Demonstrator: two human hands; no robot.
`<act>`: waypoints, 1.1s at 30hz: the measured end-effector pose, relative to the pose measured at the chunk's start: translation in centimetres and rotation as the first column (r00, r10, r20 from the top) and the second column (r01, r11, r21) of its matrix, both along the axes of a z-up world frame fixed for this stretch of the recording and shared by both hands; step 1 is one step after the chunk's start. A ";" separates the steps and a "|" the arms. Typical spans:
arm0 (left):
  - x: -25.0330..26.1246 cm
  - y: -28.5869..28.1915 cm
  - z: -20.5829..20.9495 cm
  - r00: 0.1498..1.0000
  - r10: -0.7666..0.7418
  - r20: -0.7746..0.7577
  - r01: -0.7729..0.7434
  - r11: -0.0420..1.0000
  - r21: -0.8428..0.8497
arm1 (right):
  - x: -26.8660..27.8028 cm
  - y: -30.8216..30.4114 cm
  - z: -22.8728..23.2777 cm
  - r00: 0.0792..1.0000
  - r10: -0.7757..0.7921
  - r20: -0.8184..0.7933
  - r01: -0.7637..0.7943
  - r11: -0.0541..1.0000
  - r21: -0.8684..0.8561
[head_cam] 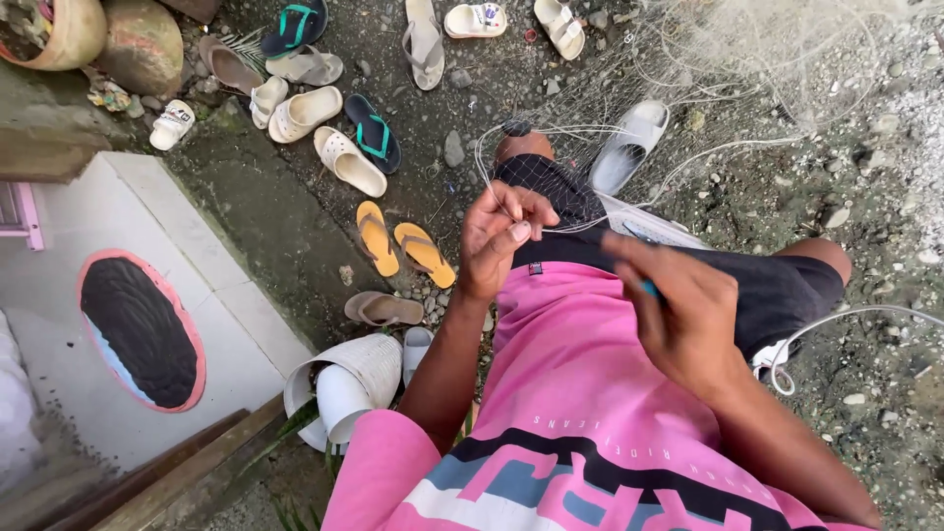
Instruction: Repairing a fishing net by tying knots and threading line using a small blue tool.
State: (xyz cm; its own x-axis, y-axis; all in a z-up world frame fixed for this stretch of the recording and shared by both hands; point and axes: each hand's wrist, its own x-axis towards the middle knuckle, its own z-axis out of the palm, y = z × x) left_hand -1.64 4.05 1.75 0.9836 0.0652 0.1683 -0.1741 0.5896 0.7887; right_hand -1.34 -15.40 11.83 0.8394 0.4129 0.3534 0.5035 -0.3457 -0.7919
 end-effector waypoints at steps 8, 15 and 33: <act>0.1 0.2 -1.0 0.998 0.038 -0.047 -0.035 0.997 0.067 | -2.9 0.9 -4.2 0.938 0.341 -0.053 -0.328 0.832 -0.447; -0.2 0.3 -1.1 0.993 0.059 -0.103 -0.027 0.958 0.284 | -4.2 1.2 -8.4 0.933 0.357 -0.036 -0.352 0.892 -0.284; 1.5 -7.9 4.6 0.972 -0.217 0.086 0.066 0.610 0.790 | 1.6 -3.1 -3.3 0.979 0.105 -0.176 -0.110 0.994 -0.021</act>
State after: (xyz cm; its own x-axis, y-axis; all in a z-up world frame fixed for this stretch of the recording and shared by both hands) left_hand -0.15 -3.83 6.39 0.9232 -0.3018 0.2380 -0.3064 -0.2037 0.9299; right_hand 0.24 -18.49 8.51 0.8372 0.5125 0.1910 0.3938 -0.3223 -0.8608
